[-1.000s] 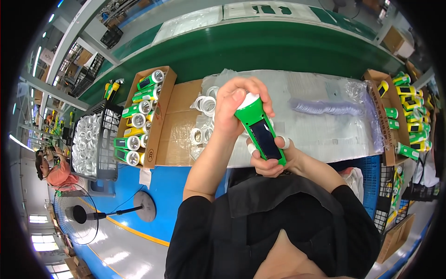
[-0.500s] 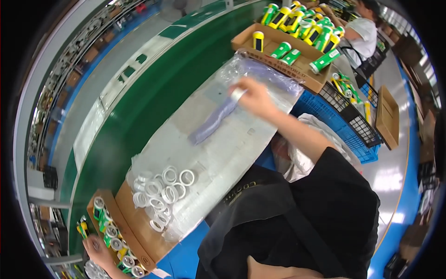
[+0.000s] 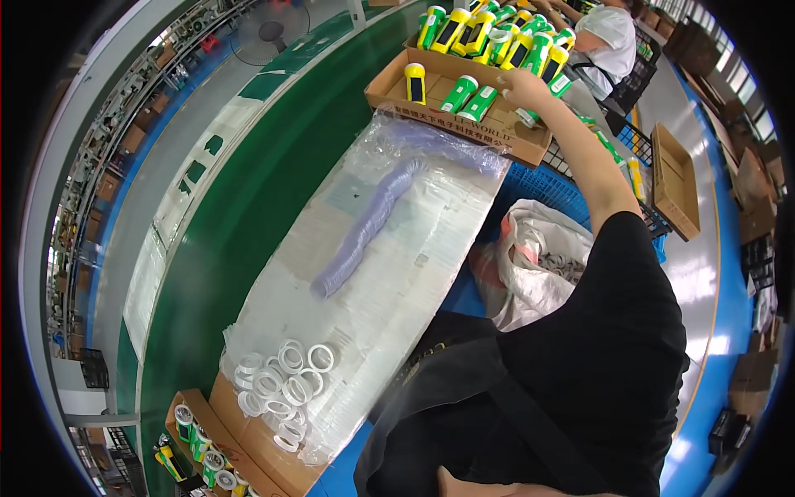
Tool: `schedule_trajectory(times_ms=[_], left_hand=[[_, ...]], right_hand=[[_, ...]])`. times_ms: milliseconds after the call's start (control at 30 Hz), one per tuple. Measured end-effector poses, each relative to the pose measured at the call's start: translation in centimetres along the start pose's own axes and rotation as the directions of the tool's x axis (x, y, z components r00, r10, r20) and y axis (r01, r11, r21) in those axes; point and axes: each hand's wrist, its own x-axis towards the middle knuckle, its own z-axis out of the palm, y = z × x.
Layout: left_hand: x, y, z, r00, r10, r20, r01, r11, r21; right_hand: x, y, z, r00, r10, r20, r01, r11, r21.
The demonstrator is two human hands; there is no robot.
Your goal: Assembling plastic flashlights by attaching white rings to the front of the flashlight bodies.
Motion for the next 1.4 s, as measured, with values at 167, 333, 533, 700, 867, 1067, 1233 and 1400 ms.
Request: schedule_trajectory(times_ms=[167,333,533,700,867,1067,1233,1400], left_hand=[[-0.6,4.9,1.0,0.993,0.116,-0.028,-0.117,0.992,-0.038],[2.8,6.6,4.5,0.933,0.355,-0.062,-0.360,0.925,-0.119],[-0.6,20.4,5.3,0.733,0.677,0.067,-0.657,0.730,-0.190],[-2.8,26.7,6.2,0.629,0.777,-0.024,-0.757,0.605,-0.247],[-8.0,33.5,7.2,0.661,0.749,-0.048,-0.637,0.525,-0.564],[-14.7,42.4,13.0,0.528,0.846,0.074,-0.377,0.311,-0.872],[-19.5,46.3,14.3,0.519,0.772,0.367,0.278,0.253,-0.927],[-21.0,45.5,15.5,0.571,0.723,0.389,0.483,0.087,-0.871]], right_hand=[[3.8,-5.0,1.0,0.931,0.224,0.288,-0.205,0.974,-0.095],[5.3,-11.2,5.9,0.912,0.357,0.201,-0.288,0.908,-0.306],[8.0,-10.9,8.6,0.821,0.398,0.409,-0.490,0.859,0.147],[8.7,-8.3,8.2,0.842,0.467,0.270,-0.515,0.544,0.662],[2.4,-14.4,0.2,0.956,-0.137,0.258,-0.284,-0.649,0.706],[-9.7,-23.6,-1.6,0.768,-0.626,0.135,-0.638,-0.735,0.230],[-15.7,-29.5,-0.6,0.526,-0.843,0.112,-0.849,-0.512,0.133],[-18.3,-32.4,-0.3,0.565,-0.752,0.340,-0.720,-0.247,0.649]])
